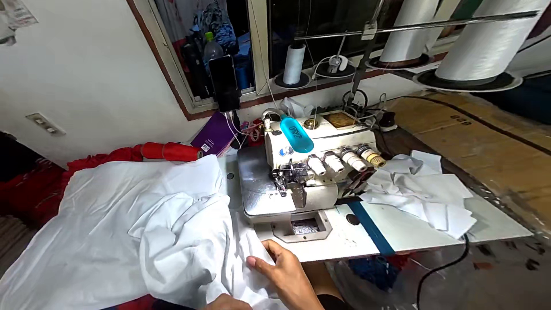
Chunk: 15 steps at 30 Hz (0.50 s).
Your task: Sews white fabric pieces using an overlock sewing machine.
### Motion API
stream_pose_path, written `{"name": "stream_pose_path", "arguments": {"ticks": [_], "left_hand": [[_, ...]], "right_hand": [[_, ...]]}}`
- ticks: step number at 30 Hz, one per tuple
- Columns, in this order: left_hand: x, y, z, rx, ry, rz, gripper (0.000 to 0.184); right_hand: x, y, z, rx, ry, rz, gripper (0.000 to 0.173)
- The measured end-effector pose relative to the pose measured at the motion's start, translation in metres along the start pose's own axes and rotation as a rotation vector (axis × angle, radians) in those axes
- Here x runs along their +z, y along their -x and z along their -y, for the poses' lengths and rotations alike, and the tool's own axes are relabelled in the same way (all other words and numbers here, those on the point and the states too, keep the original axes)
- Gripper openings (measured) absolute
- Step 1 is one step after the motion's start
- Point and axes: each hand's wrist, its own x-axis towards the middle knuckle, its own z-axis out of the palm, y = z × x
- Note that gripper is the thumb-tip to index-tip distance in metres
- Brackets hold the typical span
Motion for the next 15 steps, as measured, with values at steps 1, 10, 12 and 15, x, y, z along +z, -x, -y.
{"name": "stream_pose_path", "arguments": {"ticks": [1, 10, 12, 15], "left_hand": [[-0.003, -0.001, 0.001, -0.065, 0.084, -0.051, 0.055], [0.035, -0.1, 0.043, -0.3, -0.377, -0.616, 0.042], [0.026, -0.096, 0.05, -0.293, -0.466, -0.642, 0.029], [-0.003, -0.081, 0.043, -0.314, -0.46, -0.675, 0.024]], "right_hand": [[0.0, 0.007, -0.001, -0.045, -0.044, -0.034, 0.024], [-0.017, 0.033, 0.019, -0.686, 0.148, -0.159, 0.013], [-0.031, 0.03, 0.021, -0.721, 0.162, -0.23, 0.013], [-0.045, 0.025, 0.021, -0.661, 0.112, -0.35, 0.011]]}}
